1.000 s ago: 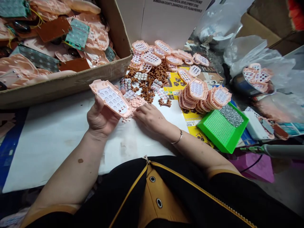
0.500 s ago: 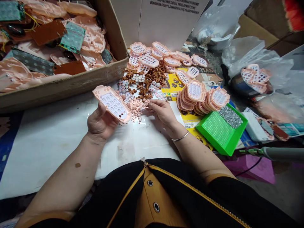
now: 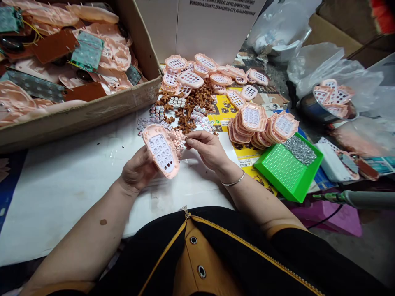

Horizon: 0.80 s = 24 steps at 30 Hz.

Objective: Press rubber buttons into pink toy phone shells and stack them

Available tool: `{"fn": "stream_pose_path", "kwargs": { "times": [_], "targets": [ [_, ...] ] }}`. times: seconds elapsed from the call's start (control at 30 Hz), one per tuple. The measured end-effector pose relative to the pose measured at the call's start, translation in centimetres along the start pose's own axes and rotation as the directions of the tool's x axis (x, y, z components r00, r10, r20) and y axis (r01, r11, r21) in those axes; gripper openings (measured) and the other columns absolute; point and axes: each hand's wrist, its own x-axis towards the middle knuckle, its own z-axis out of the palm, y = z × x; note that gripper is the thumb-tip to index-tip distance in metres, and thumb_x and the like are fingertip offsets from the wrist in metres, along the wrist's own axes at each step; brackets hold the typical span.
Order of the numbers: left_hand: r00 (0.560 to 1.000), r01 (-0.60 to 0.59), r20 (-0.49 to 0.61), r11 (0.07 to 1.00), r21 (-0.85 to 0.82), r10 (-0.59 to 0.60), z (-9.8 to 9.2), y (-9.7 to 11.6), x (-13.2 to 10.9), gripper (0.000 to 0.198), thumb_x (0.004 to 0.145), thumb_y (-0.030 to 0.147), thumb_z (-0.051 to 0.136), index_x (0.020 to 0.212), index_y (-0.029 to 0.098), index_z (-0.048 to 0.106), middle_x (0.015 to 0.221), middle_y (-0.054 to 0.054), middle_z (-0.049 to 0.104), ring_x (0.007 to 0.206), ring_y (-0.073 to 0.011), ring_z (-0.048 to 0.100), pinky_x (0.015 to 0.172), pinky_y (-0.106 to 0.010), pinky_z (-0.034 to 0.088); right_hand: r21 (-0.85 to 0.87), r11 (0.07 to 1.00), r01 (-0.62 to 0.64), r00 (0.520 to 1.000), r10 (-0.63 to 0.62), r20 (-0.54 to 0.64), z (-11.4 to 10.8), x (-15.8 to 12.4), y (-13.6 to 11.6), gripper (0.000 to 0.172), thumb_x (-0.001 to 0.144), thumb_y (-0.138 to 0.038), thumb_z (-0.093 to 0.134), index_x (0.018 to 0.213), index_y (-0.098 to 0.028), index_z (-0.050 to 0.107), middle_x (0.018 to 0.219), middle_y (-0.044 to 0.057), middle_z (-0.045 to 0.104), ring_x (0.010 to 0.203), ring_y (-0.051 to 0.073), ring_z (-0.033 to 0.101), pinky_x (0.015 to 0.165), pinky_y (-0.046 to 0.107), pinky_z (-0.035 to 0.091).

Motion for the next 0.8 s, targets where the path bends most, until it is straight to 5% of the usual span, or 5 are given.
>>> {"fn": "stream_pose_path", "kwargs": {
  "times": [0.2,0.37,0.43,0.6,0.8],
  "targets": [
    [0.999,-0.019,-0.043,0.999,-0.033,0.017,-0.3,-0.3,0.1,0.065,0.07,0.049,0.083,0.126,0.021,0.067,0.117,-0.01,0.074,0.118,-0.0387,0.065,0.101,-0.051,0.054,0.046,0.997,-0.067,0.997,0.068,-0.038,-0.1,0.1,0.2,0.043,0.06,-0.049,0.089,0.084,-0.02,0.068,0.079,-0.003,0.07,0.065,0.009,0.062,0.067,0.025,0.055],
    [0.997,0.048,-0.058,0.995,-0.083,-0.053,-0.5,-0.4,0.0,0.065,0.07,0.053,0.081,0.124,0.02,0.068,0.121,-0.013,0.072,0.122,-0.0413,0.062,0.103,-0.056,0.051,-0.213,0.959,0.185,0.982,-0.187,0.009,0.6,-0.9,0.4,0.034,0.08,-0.05,0.075,0.097,-0.021,0.067,0.089,0.001,0.073,0.078,0.013,0.068,0.079,0.032,0.058],
    [0.995,0.053,-0.084,0.994,-0.093,-0.06,-0.5,-0.5,0.0,0.065,0.07,0.051,0.081,0.126,0.021,0.066,0.119,-0.013,0.072,0.126,-0.0409,0.06,0.102,-0.055,0.052,-0.397,0.84,0.37,0.927,-0.361,0.101,1.1,-1.6,0.1,0.023,0.09,-0.042,0.065,0.1,-0.021,0.067,0.096,0.004,0.075,0.087,0.015,0.07,0.084,0.034,0.057],
    [0.98,0.03,-0.195,0.998,-0.06,-0.041,-0.3,-0.7,0.1,0.06,0.07,0.047,0.078,0.125,0.026,0.067,0.109,-0.01,0.074,0.129,-0.0428,0.056,0.098,-0.056,0.053,-0.552,0.426,0.717,0.674,-0.625,0.393,1.8,-2.6,-1.0,0.013,0.097,-0.021,0.054,0.1,-0.02,0.067,0.105,0.008,0.074,0.101,0.017,0.069,0.087,0.035,0.055],
    [0.994,0.012,-0.108,0.997,-0.076,-0.021,0.0,-0.3,0.1,0.065,0.069,0.059,0.08,0.118,0.018,0.069,0.113,-0.011,0.074,0.133,-0.0447,0.051,0.102,-0.054,0.051,-0.62,0.181,0.763,0.591,-0.584,0.557,2.0,-3.0,-1.1,0.017,0.1,-0.027,0.051,0.098,-0.022,0.067,0.1,0.007,0.071,0.096,0.017,0.066,0.081,0.035,0.054]
  ]
}}
